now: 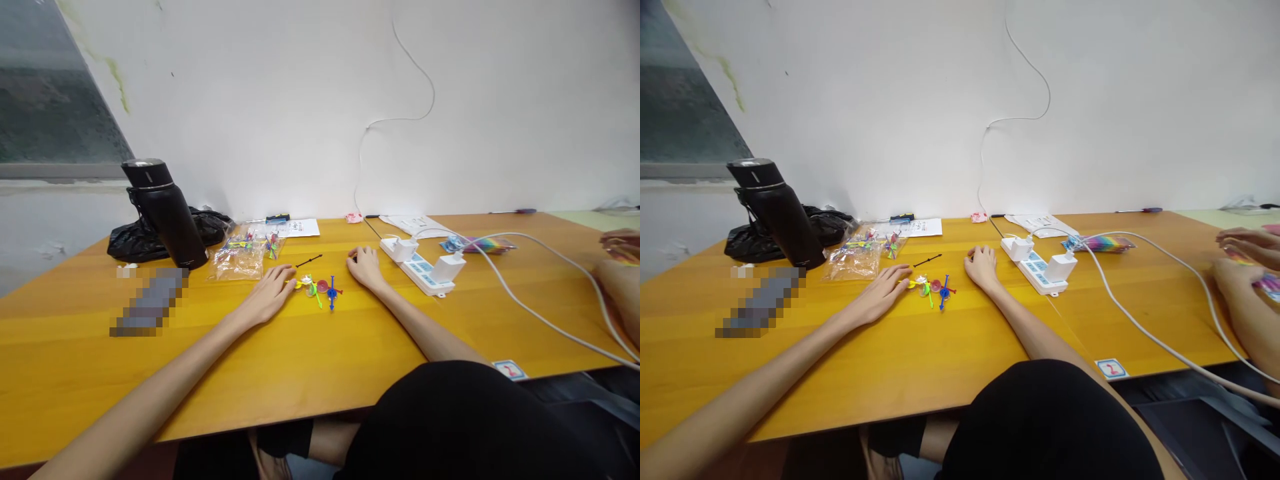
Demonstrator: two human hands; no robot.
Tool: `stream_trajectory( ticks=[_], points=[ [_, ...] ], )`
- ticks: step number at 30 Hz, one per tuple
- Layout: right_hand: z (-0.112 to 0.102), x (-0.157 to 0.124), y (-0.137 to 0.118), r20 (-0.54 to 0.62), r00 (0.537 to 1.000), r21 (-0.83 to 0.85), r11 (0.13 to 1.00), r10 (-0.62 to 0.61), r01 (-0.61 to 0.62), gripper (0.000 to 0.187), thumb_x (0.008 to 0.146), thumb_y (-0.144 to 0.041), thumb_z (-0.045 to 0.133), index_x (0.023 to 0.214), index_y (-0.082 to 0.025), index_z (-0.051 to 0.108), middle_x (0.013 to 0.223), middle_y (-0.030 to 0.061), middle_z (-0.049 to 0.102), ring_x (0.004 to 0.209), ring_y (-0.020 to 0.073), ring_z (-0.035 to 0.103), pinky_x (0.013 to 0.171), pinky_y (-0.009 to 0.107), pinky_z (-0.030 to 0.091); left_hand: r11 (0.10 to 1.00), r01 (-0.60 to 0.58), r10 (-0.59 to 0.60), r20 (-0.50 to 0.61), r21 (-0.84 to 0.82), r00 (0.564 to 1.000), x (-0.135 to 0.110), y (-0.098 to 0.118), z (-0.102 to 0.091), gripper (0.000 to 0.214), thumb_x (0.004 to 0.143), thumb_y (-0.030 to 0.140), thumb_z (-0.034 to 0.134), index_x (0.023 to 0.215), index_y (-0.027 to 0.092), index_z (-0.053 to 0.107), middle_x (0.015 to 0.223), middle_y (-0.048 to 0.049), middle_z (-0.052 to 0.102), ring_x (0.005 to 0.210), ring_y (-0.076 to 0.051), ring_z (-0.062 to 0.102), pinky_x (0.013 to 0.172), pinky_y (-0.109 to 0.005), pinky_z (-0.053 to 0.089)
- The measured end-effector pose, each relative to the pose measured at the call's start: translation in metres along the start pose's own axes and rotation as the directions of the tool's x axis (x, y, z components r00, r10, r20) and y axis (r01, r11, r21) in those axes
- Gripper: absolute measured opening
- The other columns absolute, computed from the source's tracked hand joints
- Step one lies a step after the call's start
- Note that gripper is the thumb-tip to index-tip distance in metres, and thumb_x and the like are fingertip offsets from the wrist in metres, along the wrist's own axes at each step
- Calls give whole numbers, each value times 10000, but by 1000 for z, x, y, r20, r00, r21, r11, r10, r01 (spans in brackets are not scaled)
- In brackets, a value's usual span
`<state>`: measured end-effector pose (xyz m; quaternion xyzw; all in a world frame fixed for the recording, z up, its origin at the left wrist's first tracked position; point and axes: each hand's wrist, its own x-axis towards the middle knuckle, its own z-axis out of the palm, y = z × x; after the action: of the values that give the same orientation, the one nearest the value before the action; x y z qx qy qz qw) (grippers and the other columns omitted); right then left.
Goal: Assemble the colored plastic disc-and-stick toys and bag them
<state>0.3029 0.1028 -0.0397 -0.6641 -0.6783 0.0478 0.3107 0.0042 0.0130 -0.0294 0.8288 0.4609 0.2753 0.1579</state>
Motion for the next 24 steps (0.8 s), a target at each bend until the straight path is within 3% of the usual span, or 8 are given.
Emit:
stream_trajectory(
  ticks=[5,8,13,19,24],
  points=[
    [-2,-3,-6,-3,1000,-11,1000,14,-14,318,872,-276,541,1134,-127,644,1206,202,555,1219,391,446,1055,542,375,987,-77,78,-4,139,997,13,3,1,470,1051,470,280,1355,238,553,1338,-104,558,1272,-267,465,1122,-478,358],
    [-5,-4,-10,-69,997,86,996,-22,28,336,877,-263,527,1178,-159,634,1250,178,532,1229,374,435,1073,546,363,982,-38,51,-65,186,997,20,3,6,478,1049,476,275,1314,244,599,1278,-108,568,1190,-278,486,1083,-496,375],
    [-8,-15,-30,-115,958,267,921,-263,285,275,874,-164,480,1072,-210,665,1167,114,579,1183,293,482,1095,458,367,988,39,-25,-95,152,995,23,-1,14,513,1048,508,260,1334,233,585,1372,-105,534,1288,-282,427,1120,-497,344],
    [-14,-33,-56,114,810,408,771,-575,489,224,905,-164,449,918,-199,670,1011,68,637,1035,226,557,976,366,417,986,78,-68,-72,146,995,21,1,13,538,1050,519,262,1368,192,548,1471,-99,514,1366,-268,398,1172,-475,310],
    [-18,-35,-59,324,776,401,821,-541,406,203,900,-182,421,839,-183,615,830,41,646,834,200,570,797,315,420,985,71,-59,-79,155,995,21,0,14,510,1050,509,283,1363,204,544,1472,-89,524,1375,-263,404,1176,-467,317]
  ],
)
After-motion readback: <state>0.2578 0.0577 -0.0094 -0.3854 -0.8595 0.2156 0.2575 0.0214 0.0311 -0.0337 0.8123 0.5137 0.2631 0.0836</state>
